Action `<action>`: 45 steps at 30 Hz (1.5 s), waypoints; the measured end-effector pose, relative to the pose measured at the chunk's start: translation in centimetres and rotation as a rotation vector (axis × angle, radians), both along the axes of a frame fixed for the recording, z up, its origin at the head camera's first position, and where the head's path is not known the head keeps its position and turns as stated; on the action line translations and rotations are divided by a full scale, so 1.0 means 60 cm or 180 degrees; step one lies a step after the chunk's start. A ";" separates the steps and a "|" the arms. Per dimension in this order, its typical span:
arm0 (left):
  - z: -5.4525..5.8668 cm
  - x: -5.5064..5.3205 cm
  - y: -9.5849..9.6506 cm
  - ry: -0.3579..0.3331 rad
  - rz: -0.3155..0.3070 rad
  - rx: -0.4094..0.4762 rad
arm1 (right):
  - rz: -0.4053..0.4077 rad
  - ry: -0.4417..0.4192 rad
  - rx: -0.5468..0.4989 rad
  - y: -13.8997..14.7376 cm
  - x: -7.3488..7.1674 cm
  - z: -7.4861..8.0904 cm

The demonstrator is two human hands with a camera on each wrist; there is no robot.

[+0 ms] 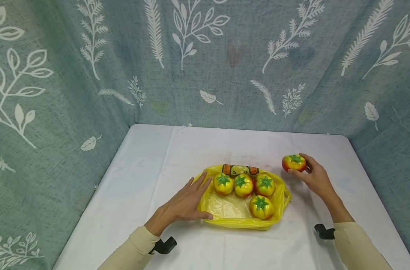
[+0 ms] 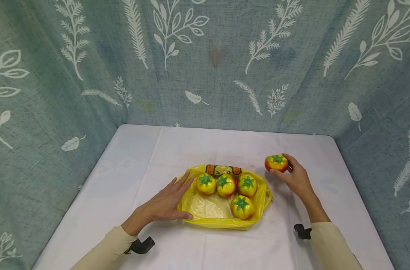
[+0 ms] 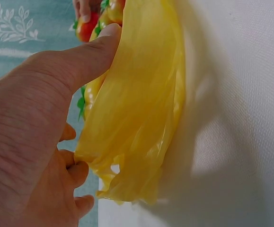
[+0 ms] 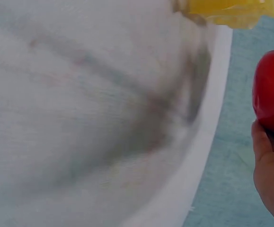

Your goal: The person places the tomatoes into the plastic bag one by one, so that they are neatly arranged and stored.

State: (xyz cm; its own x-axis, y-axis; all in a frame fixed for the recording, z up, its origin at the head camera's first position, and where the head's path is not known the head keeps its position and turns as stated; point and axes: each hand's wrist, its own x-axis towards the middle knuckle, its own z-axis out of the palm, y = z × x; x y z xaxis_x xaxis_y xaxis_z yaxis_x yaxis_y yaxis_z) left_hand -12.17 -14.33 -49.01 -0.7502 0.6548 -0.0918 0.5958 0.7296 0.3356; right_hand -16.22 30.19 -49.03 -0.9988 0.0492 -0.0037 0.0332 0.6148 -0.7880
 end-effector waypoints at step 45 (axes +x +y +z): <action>0.000 0.001 0.004 -0.0031 -0.0003 0.0044 | 0.0831 0.0664 -0.0105 -0.091 0.060 0.103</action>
